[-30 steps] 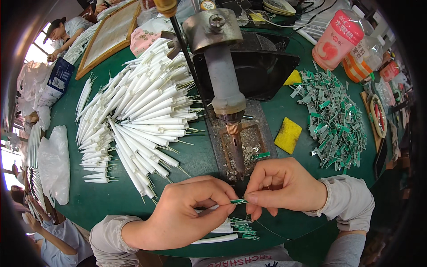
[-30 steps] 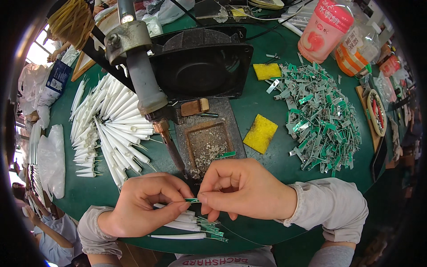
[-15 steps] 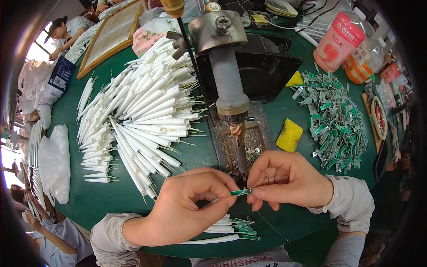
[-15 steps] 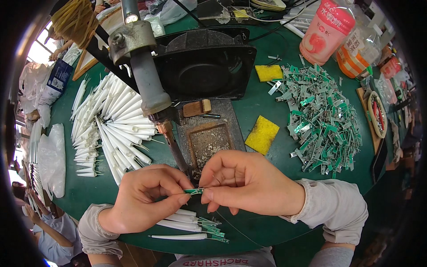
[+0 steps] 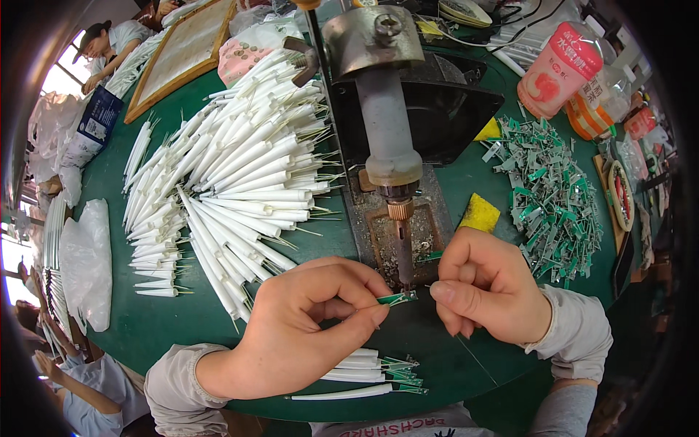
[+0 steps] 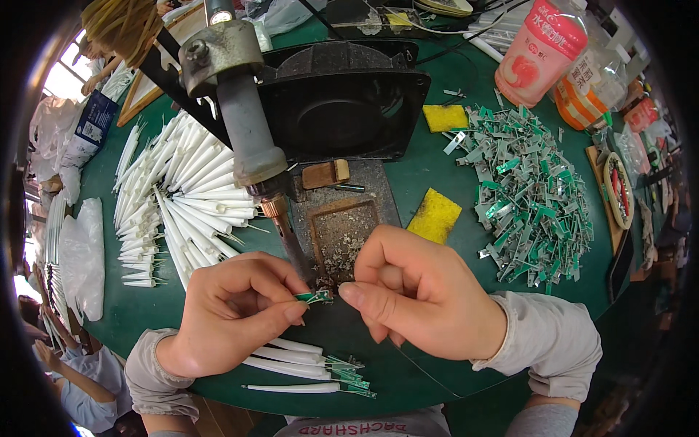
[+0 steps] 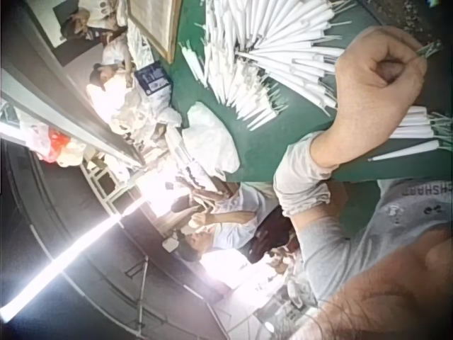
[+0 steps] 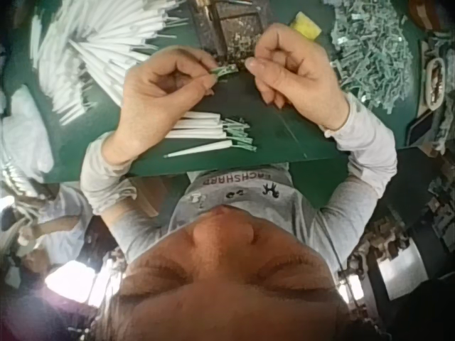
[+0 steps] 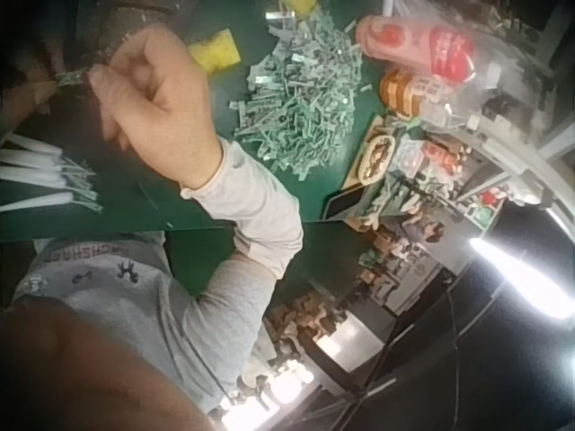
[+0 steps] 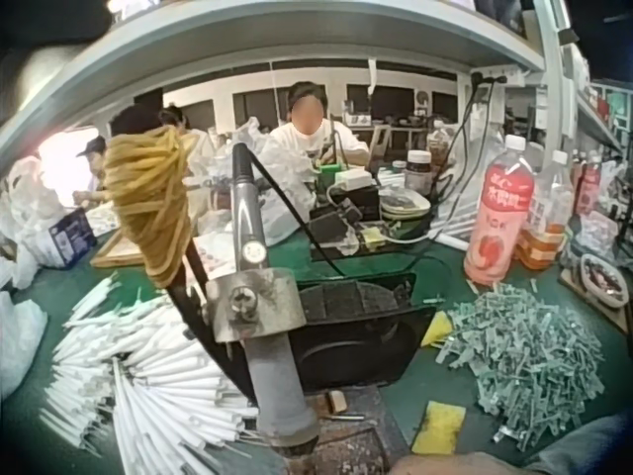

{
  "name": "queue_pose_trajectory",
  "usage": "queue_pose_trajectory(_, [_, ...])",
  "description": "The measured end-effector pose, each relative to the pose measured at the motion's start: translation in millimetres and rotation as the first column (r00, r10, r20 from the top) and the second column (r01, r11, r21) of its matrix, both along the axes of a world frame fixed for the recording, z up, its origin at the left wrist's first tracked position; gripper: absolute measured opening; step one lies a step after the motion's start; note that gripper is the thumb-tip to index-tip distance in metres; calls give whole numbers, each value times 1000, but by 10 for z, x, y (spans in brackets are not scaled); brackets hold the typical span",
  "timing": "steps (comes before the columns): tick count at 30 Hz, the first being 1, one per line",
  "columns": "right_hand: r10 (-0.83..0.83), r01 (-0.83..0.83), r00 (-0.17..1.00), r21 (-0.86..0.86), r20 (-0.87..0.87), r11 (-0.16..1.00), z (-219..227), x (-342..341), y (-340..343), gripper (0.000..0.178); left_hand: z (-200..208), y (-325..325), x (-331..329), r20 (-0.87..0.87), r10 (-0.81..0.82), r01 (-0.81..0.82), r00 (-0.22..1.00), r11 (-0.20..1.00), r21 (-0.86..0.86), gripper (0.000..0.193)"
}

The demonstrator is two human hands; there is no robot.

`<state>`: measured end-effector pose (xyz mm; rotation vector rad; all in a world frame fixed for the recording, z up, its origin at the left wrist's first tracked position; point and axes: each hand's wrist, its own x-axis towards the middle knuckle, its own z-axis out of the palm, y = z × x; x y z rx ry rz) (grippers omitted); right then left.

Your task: The person assembles wire tubes and small circuit boards by aligning them and soldering their connections with a soldering iron, placing the completed pieces onto the table.

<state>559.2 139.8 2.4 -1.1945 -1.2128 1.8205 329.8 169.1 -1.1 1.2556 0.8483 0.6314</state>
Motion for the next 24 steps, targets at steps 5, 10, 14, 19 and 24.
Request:
queue_pose_trajectory(5, [-48, 39, 997, 157, 52, 987, -8, -85, -81, 11, 19, 13, 8, 10, 9, -9, 1000, 1000, 23, 3])
queue_pose_trajectory(10, [-87, 70, 994, 231, 66, 970, -69, -134, -107, 11, 31, 5, 15, 20, 7, -8, 1000, 998, 63, 3])
queue_pose_trajectory(14, [-140, 125, 989, 257, 40, 958, -74, -165, -123, 11, 20, 6, 5, 24, -6, 3, 1000, 991, 132, 3])
queue_pose_trajectory(19, [-140, 123, 989, 276, 43, 953, -96, -152, -125, 11, 19, 6, -3, 6, -6, 5, 1000, 984, 179, 3])
queue_pose_trajectory(24, [-124, 99, 990, 294, 67, 951, -92, -141, -125, 10, 76, 13, 13, 5, 14, -14, 1000, 999, 37, 3])
